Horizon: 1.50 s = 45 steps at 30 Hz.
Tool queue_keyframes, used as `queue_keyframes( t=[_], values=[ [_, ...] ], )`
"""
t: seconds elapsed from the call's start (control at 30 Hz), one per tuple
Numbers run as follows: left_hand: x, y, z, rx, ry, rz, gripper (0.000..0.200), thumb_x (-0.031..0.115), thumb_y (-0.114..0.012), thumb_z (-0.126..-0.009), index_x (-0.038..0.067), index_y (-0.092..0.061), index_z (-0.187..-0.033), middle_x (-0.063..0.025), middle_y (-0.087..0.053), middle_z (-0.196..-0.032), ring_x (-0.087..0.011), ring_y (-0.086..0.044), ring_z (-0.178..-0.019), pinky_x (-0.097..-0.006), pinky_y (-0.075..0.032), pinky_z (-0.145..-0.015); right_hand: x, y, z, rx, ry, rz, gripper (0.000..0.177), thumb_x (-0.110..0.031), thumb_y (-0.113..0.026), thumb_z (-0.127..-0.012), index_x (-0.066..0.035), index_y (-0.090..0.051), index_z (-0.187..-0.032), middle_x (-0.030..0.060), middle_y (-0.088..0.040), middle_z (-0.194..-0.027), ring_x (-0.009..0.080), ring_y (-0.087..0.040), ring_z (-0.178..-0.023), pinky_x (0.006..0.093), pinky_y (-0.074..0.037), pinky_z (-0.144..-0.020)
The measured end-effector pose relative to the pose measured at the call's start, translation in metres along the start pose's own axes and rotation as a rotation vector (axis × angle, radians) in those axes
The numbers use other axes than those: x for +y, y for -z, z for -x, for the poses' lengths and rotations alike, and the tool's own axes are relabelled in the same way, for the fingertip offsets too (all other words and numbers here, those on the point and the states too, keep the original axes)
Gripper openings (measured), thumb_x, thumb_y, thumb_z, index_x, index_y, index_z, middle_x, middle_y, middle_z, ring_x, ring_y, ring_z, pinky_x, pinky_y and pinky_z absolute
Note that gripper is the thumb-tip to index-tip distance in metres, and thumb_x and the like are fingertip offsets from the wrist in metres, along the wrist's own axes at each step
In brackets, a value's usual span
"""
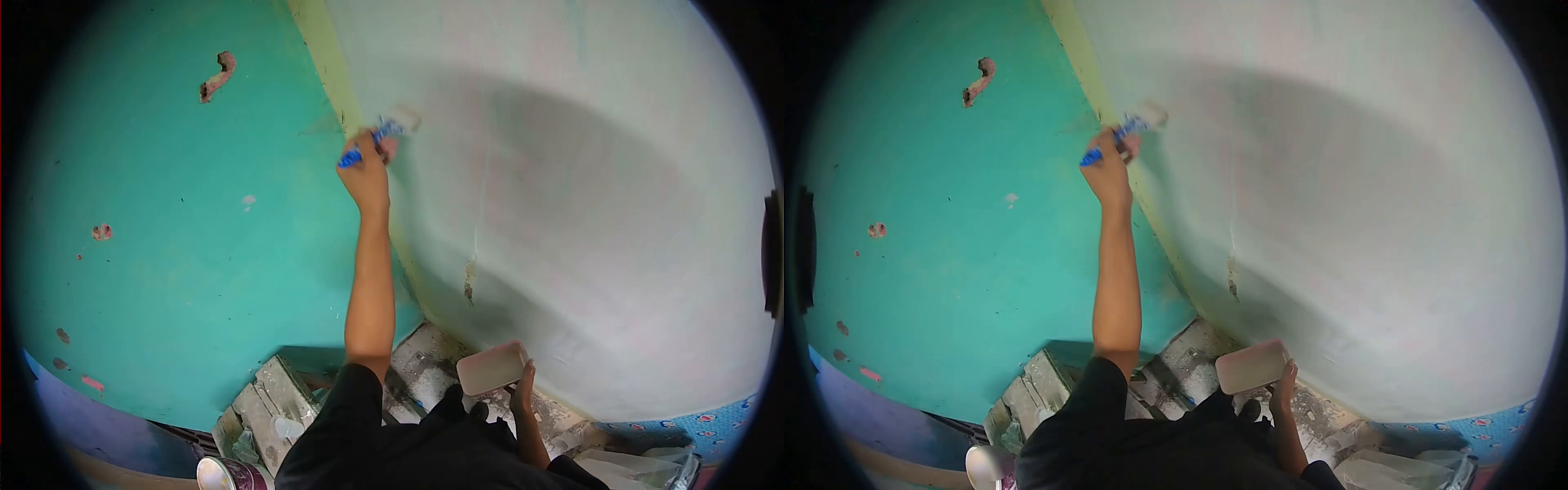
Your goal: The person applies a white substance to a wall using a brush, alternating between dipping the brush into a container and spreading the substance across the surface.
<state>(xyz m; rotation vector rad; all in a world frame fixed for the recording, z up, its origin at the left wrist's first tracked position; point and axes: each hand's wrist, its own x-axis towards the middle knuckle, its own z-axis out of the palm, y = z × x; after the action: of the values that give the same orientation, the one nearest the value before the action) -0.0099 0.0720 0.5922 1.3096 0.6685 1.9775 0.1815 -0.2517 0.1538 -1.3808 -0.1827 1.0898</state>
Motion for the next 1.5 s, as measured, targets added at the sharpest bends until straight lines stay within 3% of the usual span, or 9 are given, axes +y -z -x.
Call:
queue_keyframes(
  t=[0.17, 0.27, 0.5, 0.77, 1.07, 1.27, 1.37, 1.47, 1.5],
  values=[
    [0.039, -0.022, -0.018, 0.006, 0.021, 0.225, 0.040, 0.031, -0.051, -0.099, -0.004, -0.054, -0.119, -0.0151, -0.067, -0.103, -0.0220, -0.067, -0.094, -0.0336, -0.052, -0.083, 0.013, -0.002, -0.008, -0.061, -0.015, 0.002, 0.074, -0.068, -0.035, -0.094, -0.013, -0.029, -0.143, 0.0179, -0.039, -0.140, 0.0386, -0.045, -0.125, 0.0583, -0.047, -0.090],
    [-0.010, -0.009, -0.002, 0.041, 0.136, 0.265, 0.041, 0.033, -0.050, -0.100, 0.000, -0.052, -0.123, -0.0122, -0.066, -0.108, -0.0212, -0.064, -0.103, -0.0355, -0.048, -0.089, 0.014, -0.004, -0.008, -0.045, -0.032, -0.011, 0.066, -0.069, -0.033, -0.094, -0.017, -0.033, -0.136, 0.0125, -0.048, -0.130, 0.0318, -0.054, -0.117, 0.0558, -0.049, -0.089],
    [-0.167, 0.062, 0.151, 0.262, 0.421, 0.148, 0.038, 0.035, -0.049, -0.100, 0.002, -0.056, -0.117, -0.0078, -0.066, -0.106, -0.0199, -0.063, -0.104, -0.0353, -0.049, -0.084, 0.005, 0.002, -0.005, -0.005, -0.039, 0.001, 0.073, -0.068, -0.035, -0.094, -0.013, -0.031, -0.142, 0.0175, -0.043, -0.137, 0.0372, -0.049, -0.121, 0.0563, -0.049, -0.088],
    [-0.202, 0.139, 0.252, 0.260, 0.655, 0.022, 0.031, 0.031, -0.054, -0.099, 0.000, -0.060, -0.100, -0.0094, -0.065, -0.075, -0.0179, -0.065, -0.062, -0.0281, -0.051, -0.053, -0.022, -0.006, -0.006, -0.032, -0.033, -0.026, 0.073, -0.071, -0.035, -0.092, -0.019, -0.030, -0.143, 0.0124, -0.044, -0.138, 0.0340, -0.047, -0.125, 0.0579, -0.046, -0.093],
    [-0.063, 0.117, 0.246, -0.304, 0.744, -0.308, 0.041, 0.035, -0.056, -0.099, 0.001, -0.065, -0.078, -0.0035, -0.056, -0.054, -0.0109, -0.053, -0.043, -0.0251, -0.045, -0.043, -0.064, -0.062, 0.012, -0.231, -0.073, -0.163, 0.071, -0.068, -0.034, -0.095, -0.014, -0.043, -0.141, 0.0105, -0.053, -0.134, 0.0269, -0.053, -0.120, 0.0433, -0.048, -0.092],
    [-0.058, 0.103, 0.248, -0.642, 0.558, -0.520, 0.042, 0.031, -0.057, -0.098, -0.002, -0.064, -0.074, -0.0076, -0.058, -0.053, -0.0138, -0.058, -0.045, -0.0289, -0.044, -0.044, -0.085, -0.085, 0.025, -0.252, -0.100, -0.163, 0.071, -0.067, -0.032, -0.097, -0.012, -0.040, -0.142, 0.0126, -0.053, -0.132, 0.0277, -0.054, -0.117, 0.0442, -0.050, -0.091],
    [-0.056, 0.097, 0.247, -0.747, 0.417, -0.564, 0.037, 0.029, -0.058, -0.097, -0.002, -0.065, -0.076, -0.0127, -0.062, -0.057, -0.0203, -0.063, -0.047, -0.0330, -0.046, -0.047, -0.087, -0.085, 0.027, -0.255, -0.099, -0.140, 0.073, -0.067, -0.032, -0.097, -0.011, -0.038, -0.143, 0.0146, -0.052, -0.134, 0.0293, -0.054, -0.118, 0.0463, -0.050, -0.093],
    [-0.058, 0.094, 0.247, -0.810, 0.481, -0.586, 0.035, 0.027, -0.058, -0.096, -0.001, -0.064, -0.076, -0.0161, -0.063, -0.061, -0.0300, -0.064, -0.053, -0.0368, -0.048, -0.051, -0.088, -0.085, 0.024, -0.266, -0.099, -0.156, 0.074, -0.067, -0.031, -0.097, -0.011, -0.036, -0.145, 0.0159, -0.050, -0.135, 0.0306, -0.053, -0.119, 0.0473, -0.050, -0.093],
    [-0.061, 0.095, 0.251, -0.823, 0.456, -0.575, 0.035, 0.027, -0.058, -0.097, -0.001, -0.065, -0.076, -0.0139, -0.062, -0.060, -0.0246, -0.063, -0.052, -0.0349, -0.047, -0.051, -0.086, -0.084, 0.026, -0.271, -0.104, -0.168, 0.074, -0.067, -0.031, -0.097, -0.011, -0.036, -0.145, 0.0163, -0.050, -0.136, 0.0310, -0.053, -0.120, 0.0475, -0.050, -0.094]
  ],
)
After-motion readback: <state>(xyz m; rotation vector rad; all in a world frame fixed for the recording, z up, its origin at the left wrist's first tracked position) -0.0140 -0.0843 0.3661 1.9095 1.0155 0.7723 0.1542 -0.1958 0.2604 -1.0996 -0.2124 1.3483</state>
